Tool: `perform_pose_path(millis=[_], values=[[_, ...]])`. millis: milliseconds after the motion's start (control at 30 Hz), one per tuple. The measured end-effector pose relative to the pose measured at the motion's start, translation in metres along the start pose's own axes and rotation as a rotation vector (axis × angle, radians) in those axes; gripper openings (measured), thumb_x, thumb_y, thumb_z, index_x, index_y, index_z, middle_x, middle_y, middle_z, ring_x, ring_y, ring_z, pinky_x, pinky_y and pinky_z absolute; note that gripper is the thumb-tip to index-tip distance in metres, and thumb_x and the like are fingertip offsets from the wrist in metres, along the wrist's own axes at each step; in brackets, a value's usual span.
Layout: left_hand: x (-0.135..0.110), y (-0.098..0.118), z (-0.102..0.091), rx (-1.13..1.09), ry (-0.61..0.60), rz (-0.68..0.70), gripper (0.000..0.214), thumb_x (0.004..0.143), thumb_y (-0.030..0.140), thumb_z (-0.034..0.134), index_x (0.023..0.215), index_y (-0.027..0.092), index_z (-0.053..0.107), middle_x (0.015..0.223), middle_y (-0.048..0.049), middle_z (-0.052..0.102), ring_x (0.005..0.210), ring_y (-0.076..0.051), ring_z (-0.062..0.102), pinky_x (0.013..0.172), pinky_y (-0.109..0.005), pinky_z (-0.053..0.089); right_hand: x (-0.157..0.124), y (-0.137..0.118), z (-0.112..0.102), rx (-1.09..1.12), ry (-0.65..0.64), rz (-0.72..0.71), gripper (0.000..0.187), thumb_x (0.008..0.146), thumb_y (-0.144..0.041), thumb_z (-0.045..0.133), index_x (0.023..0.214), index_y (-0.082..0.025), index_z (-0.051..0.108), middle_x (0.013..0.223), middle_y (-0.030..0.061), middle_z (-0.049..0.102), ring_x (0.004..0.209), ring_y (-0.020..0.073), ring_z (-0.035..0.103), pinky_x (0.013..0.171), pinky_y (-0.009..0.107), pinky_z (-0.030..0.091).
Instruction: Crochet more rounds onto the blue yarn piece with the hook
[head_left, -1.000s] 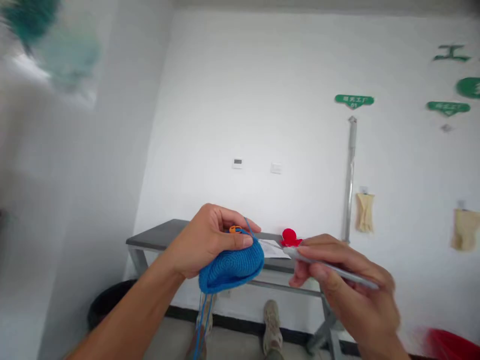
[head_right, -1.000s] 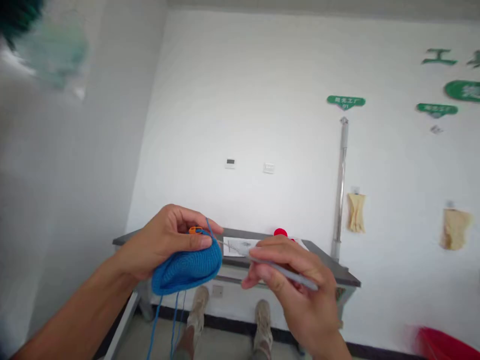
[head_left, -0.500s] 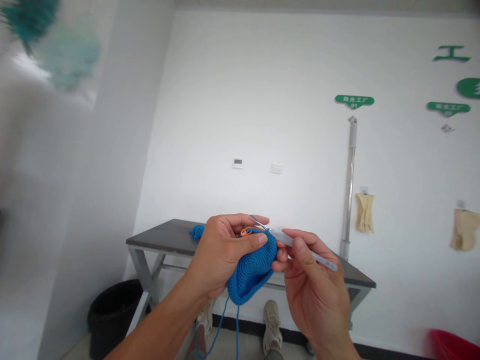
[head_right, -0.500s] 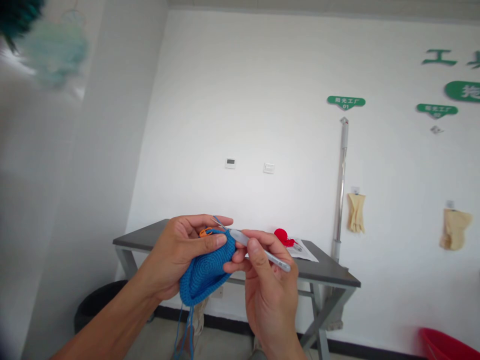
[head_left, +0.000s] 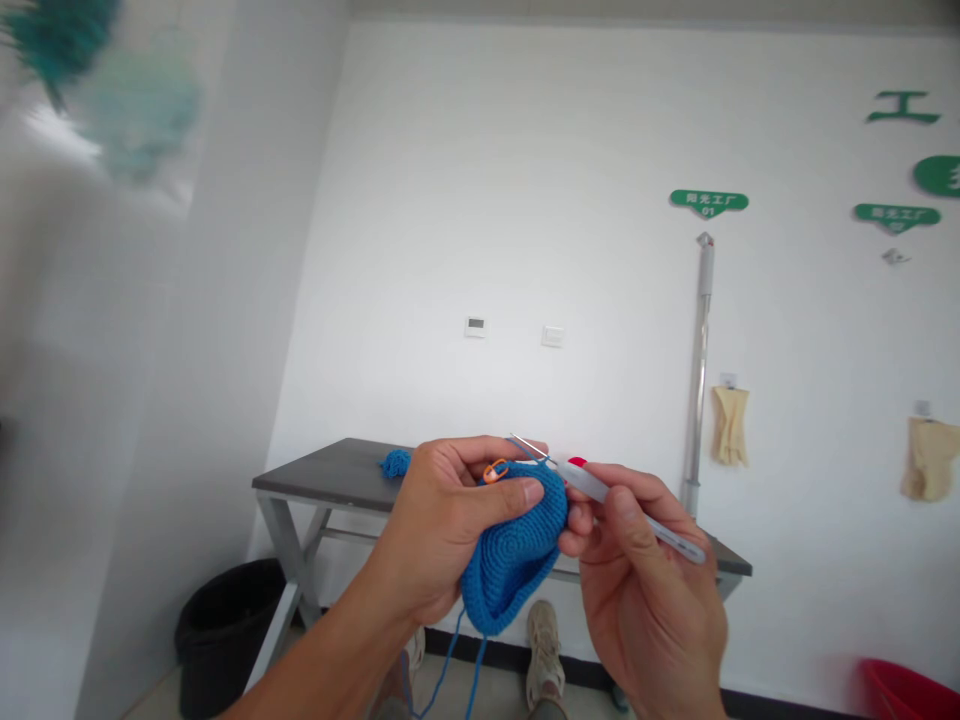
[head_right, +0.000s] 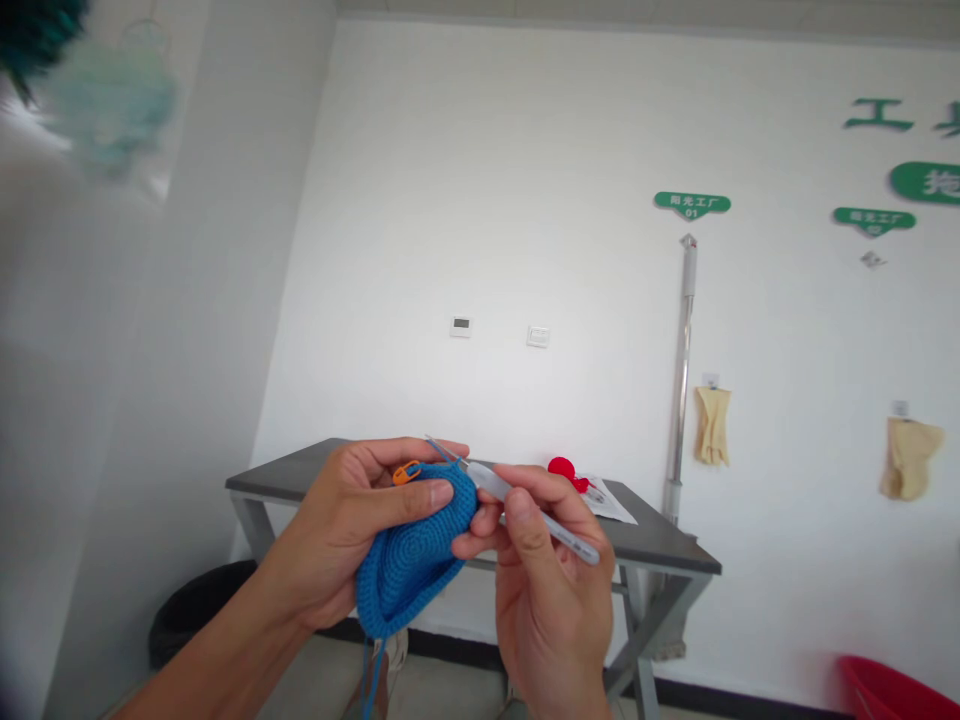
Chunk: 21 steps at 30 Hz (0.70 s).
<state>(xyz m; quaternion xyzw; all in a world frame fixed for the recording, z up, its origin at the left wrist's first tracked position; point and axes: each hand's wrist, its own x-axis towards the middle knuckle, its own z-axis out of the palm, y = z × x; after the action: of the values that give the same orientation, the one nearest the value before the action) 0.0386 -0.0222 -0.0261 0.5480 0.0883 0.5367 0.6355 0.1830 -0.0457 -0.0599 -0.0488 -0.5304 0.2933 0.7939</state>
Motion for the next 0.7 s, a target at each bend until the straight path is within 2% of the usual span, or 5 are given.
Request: perform_pose_path(millis=[133, 333, 700], values=[[-0.004, 0.004, 0.0, 0.044, 0.009, 0.016, 0.052, 0.059, 0.023, 0.104, 0.104, 0.009, 0.082, 0.079, -0.0118, 0.084, 0.067, -0.018, 0.075, 0.068, -0.028, 0.061, 0.0, -0.003, -0.006, -0.026, -0.044, 0.006, 0.012, 0.089, -0.031, 0.087, 0.097, -0.023, 0.085, 0.07, 0.0015, 0.079, 0.059, 0.0107, 0.077, 0.059, 0.014, 0.065], [-0.009, 0.011, 0.0, 0.118, 0.03, 0.013, 0.067, 0.06, 0.026, 0.104, 0.119, 0.01, 0.077, 0.081, -0.0114, 0.085, 0.065, -0.017, 0.074, 0.065, -0.026, 0.06, 0.005, -0.011, -0.013, -0.119, -0.151, -0.036, 0.011, 0.09, -0.031, 0.085, 0.098, -0.024, 0.086, 0.07, 0.0022, 0.077, 0.062, 0.012, 0.076, 0.059, 0.017, 0.065], [-0.009, 0.014, 0.0, 0.292, 0.076, 0.033, 0.063, 0.06, 0.029, 0.099, 0.119, 0.013, 0.082, 0.069, -0.0014, 0.073, 0.057, -0.01, 0.057, 0.054, -0.021, 0.042, 0.011, -0.025, -0.028, -0.312, -0.264, -0.167, 0.01, 0.094, -0.028, 0.081, 0.101, -0.024, 0.086, 0.084, 0.0044, 0.076, 0.059, 0.016, 0.076, 0.05, 0.025, 0.064]])
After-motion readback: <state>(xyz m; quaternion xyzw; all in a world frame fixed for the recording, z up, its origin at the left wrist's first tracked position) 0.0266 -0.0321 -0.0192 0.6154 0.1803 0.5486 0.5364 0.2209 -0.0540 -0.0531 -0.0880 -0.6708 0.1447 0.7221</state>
